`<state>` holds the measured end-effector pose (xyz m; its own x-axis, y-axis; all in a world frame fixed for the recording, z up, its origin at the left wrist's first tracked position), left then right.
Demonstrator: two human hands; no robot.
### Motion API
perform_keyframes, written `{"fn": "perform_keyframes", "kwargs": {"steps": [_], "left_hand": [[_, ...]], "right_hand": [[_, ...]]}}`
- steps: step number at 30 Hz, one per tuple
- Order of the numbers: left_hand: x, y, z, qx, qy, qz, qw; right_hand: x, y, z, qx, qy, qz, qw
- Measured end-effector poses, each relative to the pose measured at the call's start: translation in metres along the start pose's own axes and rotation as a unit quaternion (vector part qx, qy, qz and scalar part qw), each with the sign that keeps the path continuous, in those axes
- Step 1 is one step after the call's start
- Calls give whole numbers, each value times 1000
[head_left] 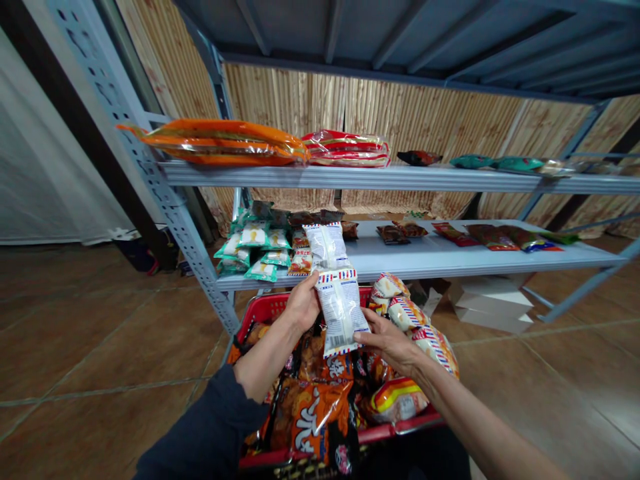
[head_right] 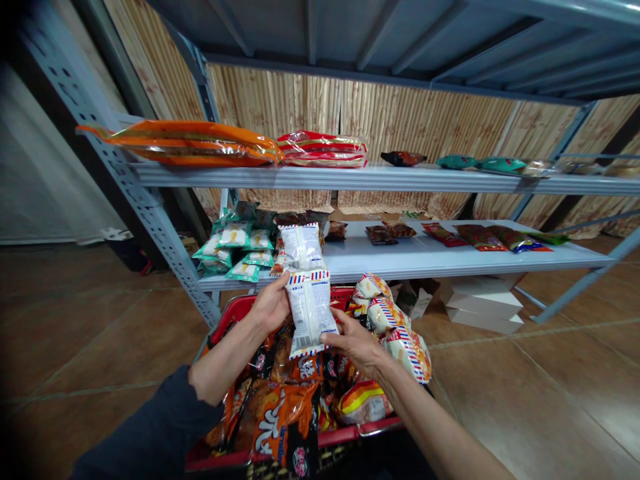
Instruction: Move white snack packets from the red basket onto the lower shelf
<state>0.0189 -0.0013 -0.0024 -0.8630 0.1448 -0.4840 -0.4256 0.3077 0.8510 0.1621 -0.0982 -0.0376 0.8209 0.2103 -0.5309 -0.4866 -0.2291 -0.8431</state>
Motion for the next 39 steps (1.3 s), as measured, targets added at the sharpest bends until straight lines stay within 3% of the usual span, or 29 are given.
{"fn": "perform_keyframes", "kwargs": {"steps": [9, 16, 22, 24, 26, 28, 39], "left_hand": [[3, -8, -4, -32, -40, -5, 999], [4, -15, -4, -24, -28, -6, 999], [-4, -23, -10, -30, -45, 8, 999], [-7, -26, -12, -31, -58, 26, 997], [-9, -29, -13, -37, -72, 47, 996], [-9, -30, -14, -44, -78, 64, 994], [-1, -30, -19, -57, -77, 87, 992]], "right_hand": [[3, 3, 1, 18, -6, -6, 1000], [1, -4, 4, 23, 9, -15, 1000], [11, -47, 47, 125, 105, -44, 986], [9, -67, 65, 164, 108, -31, 980], [3, -83, 82, 167, 101, -17, 981], [0, -95, 94, 168, 137, 1, 976], [5, -97, 113, 166, 211, 41, 963]]}}
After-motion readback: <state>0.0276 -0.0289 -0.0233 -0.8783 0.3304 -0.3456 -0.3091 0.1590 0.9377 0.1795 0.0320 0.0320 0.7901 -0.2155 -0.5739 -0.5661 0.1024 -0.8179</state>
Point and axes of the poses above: each hand's wrist, its own z-axis towards the middle knuckle, its own x-axis out of the back of the hand, y = z × x, the point moved 3 cm from there along z, towards the middle knuckle, and after that the axes turned 12 degrees about z, right-handed, at the moved point
